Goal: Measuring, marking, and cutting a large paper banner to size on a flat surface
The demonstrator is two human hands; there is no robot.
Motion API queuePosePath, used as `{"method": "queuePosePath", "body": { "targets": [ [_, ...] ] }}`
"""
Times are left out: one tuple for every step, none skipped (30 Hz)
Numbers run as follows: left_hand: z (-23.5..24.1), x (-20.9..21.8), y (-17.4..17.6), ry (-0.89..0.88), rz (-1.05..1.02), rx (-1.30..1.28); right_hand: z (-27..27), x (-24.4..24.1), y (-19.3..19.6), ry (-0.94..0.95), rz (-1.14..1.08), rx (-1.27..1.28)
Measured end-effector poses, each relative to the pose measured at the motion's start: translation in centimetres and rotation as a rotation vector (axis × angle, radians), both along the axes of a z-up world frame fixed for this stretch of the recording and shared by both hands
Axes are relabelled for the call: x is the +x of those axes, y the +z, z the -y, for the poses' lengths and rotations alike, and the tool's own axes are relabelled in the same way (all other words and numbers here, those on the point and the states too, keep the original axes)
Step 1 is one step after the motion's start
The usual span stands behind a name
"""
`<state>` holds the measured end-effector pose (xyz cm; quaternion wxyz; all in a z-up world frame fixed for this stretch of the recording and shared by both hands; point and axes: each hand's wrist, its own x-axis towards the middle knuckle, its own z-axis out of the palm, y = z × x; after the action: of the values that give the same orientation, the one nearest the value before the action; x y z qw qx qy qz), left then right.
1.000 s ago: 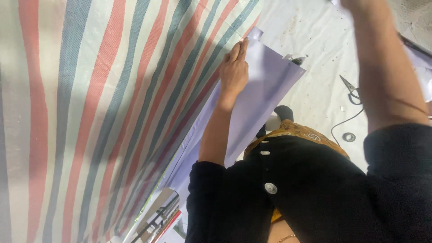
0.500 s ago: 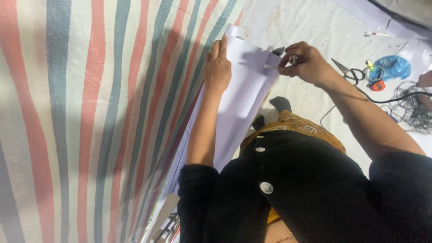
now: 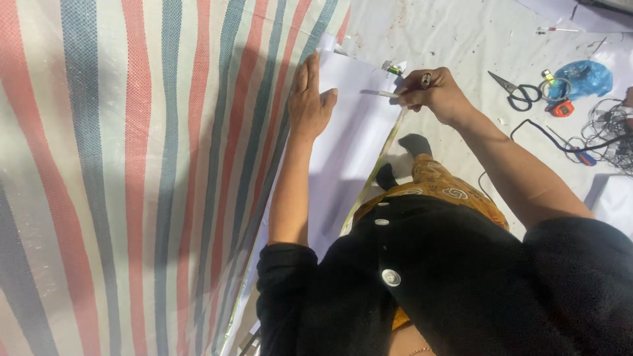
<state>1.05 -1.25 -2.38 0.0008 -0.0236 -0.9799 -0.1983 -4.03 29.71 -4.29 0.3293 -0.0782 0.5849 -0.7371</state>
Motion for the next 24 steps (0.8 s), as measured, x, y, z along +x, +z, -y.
{"method": "queuePosePath", "body": {
  "targets": [
    [0.1, 0.0, -0.2, 0.007, -0.02, -0.023, -0.1, -0.1, -0.8, -0.006, 0.0, -0.028],
    [0.1, 0.2, -0.5, 0.013, -0.038, -0.046, -0.2, -0.1, -1.7, -0.013, 0.002, -0.057],
    [-0.2, 0.2, -0.1, 0.01, -0.034, -0.045, -0.2, -0.2, -1.4, -0.016, 0.006, -0.055],
    [-0.5, 0.3, 0.2, 0.04, -0.012, -0.035, -0.2, -0.2, -1.2, -0.009, 0.001, -0.065],
    [-0.7, 0.3, 0.6, 0.069, 0.011, -0.026, -0.1, -0.3, -0.9, -0.002, -0.003, -0.074],
    [-0.9, 0.3, 0.8, 0.074, 0.011, -0.029, -0.1, -0.4, -1.5, 0.002, -0.003, -0.077],
    [-1.1, 0.2, 0.9, 0.099, 0.044, -0.037, -0.1, -0.5, -1.9, -0.003, 0.03, -0.11],
    [-1.1, 0.2, 1.1, 0.125, 0.076, -0.047, 0.1, -0.6, -2.4, -0.007, 0.063, -0.145],
    [-0.8, 0.3, 0.7, 0.13, 0.076, -0.051, 0.3, -0.6, -2.5, -0.003, 0.063, -0.148],
    [-0.6, 0.2, 0.2, 0.104, 0.036, -0.084, 0.3, -0.7, -2.6, 0.004, 0.055, -0.147],
    [-0.5, 0.2, -0.3, 0.079, -0.005, -0.118, 0.2, -0.7, -2.7, 0.01, 0.047, -0.147],
    [-0.7, 0.2, -0.2, 0.077, 0.0, -0.116, 0.2, -0.8, -2.8, 0.008, 0.051, -0.145],
    [-0.9, 0.1, -0.1, 0.108, 0.072, -0.194, 0.2, -0.9, -3.0, 0.021, 0.028, -0.143],
    [-1.1, 0.1, 0.1, 0.14, 0.144, -0.273, 0.3, -1.0, -3.2, 0.035, 0.004, -0.142],
    [-1.5, 0.0, 0.5, 0.14, 0.149, -0.271, 0.2, -1.1, -3.4, 0.035, 0.009, -0.14],
    [-1.8, 0.0, 1.0, 0.137, 0.193, -0.385, 0.2, -1.2, -3.7, 0.035, 0.032, -0.155],
    [-2.2, 0.0, 1.6, 0.133, 0.238, -0.498, 0.2, -1.2, -3.8, 0.035, 0.056, -0.171],
    [-2.3, 0.1, 1.5, 0.138, 0.235, -0.502, 0.4, -1.2, -4.0, 0.039, 0.053, -0.175],
    [-2.4, 0.4, 1.6, 0.156, 0.255, -0.459, 0.5, -1.0, -4.1, 0.039, 0.08, -0.176],
    [-2.7, 0.1, 1.7, 0.17, 0.263, -0.418, 0.4, -1.3, -4.1, 0.034, 0.097, -0.179],
    [-2.5, 0.1, 2.0, 0.169, 0.249, -0.423, 0.3, -1.4, -4.0, 0.032, 0.084, -0.185],
    [-2.3, 0.1, 2.1, 0.163, 0.253, -0.286, 0.3, -1.4, -3.9, 0.046, 0.071, -0.163],
    [-2.0, 0.2, 2.2, 0.154, 0.255, -0.15, 0.3, -1.5, -3.9, 0.059, 0.058, -0.141],
    [-1.5, 0.0, 2.5, 0.152, 0.249, -0.152, 0.2, -1.5, -3.5, 0.058, 0.051, -0.143]
  ]
}}
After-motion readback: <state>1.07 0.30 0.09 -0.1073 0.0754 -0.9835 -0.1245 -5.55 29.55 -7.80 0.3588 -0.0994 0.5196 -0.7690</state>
